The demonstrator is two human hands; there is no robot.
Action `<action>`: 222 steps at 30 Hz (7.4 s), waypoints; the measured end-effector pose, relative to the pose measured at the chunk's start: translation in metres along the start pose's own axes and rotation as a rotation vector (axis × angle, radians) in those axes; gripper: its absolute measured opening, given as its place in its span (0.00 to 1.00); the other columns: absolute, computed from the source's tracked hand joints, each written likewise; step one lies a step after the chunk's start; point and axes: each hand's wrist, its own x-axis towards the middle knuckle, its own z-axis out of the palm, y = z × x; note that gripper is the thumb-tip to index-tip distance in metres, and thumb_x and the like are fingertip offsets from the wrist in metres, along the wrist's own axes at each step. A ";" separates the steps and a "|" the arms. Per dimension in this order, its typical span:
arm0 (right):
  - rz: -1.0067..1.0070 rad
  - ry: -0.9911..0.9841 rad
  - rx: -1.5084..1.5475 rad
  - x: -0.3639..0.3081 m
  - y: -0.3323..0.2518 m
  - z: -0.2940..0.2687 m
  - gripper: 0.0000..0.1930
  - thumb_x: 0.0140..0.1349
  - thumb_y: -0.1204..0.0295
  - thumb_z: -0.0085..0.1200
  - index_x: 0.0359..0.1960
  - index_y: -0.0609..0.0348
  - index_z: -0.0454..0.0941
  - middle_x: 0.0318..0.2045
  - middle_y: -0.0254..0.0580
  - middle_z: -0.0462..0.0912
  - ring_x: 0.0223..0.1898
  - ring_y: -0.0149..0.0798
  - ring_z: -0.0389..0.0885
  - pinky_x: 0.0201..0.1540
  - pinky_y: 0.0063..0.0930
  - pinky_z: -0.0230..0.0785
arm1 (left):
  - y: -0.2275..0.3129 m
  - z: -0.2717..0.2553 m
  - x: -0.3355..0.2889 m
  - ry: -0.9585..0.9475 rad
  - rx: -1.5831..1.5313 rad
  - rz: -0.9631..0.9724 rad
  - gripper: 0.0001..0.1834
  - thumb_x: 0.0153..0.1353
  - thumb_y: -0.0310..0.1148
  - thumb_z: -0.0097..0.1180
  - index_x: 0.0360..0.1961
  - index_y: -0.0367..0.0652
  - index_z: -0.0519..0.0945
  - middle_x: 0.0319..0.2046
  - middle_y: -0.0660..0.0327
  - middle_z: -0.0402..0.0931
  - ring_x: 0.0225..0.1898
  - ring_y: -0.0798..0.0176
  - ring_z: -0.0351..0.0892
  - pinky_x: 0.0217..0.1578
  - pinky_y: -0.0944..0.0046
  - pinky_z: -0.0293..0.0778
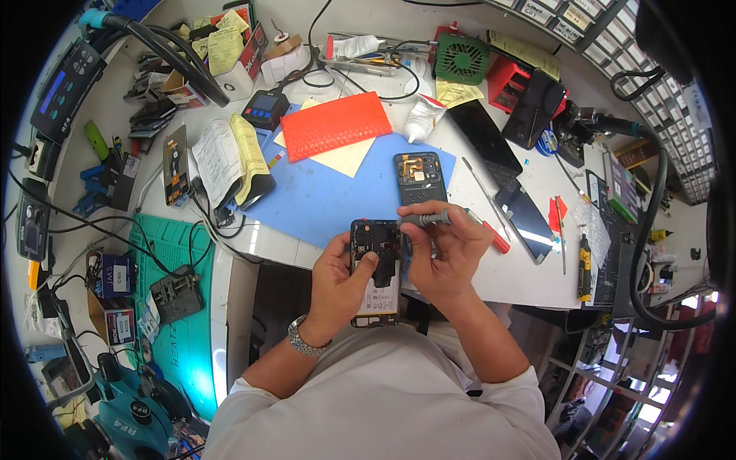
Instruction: The person disassembles a smartphone, removes the battery and internal components, cleans the interior with a utility knife, and reassembles the device by reconnecting cables and securing parts.
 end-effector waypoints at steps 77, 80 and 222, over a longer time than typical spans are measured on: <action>-0.024 -0.073 -0.264 0.027 -0.012 -0.001 0.31 0.59 0.97 0.60 0.61 0.60 0.69 0.50 0.53 0.85 0.48 0.48 0.91 0.51 0.33 0.86 | 0.003 0.001 0.000 -0.003 0.022 -0.007 0.22 0.76 0.24 0.60 0.67 0.30 0.72 0.49 0.54 0.88 0.48 0.71 0.86 0.50 0.68 0.81; -0.001 -0.054 -0.132 0.020 -0.006 -0.001 0.31 0.58 0.97 0.61 0.61 0.60 0.69 0.48 0.50 0.84 0.45 0.44 0.90 0.49 0.32 0.86 | 0.004 0.002 0.000 0.000 0.007 -0.014 0.22 0.76 0.24 0.60 0.67 0.30 0.71 0.49 0.54 0.88 0.48 0.71 0.86 0.50 0.68 0.81; 0.016 0.004 -0.177 0.010 -0.008 -0.016 0.24 0.58 0.91 0.68 0.52 0.62 0.72 0.41 0.49 0.85 0.39 0.42 0.89 0.44 0.30 0.84 | 0.009 0.003 -0.001 -0.001 0.018 -0.053 0.28 0.74 0.25 0.65 0.70 0.30 0.71 0.51 0.54 0.88 0.50 0.69 0.86 0.53 0.68 0.81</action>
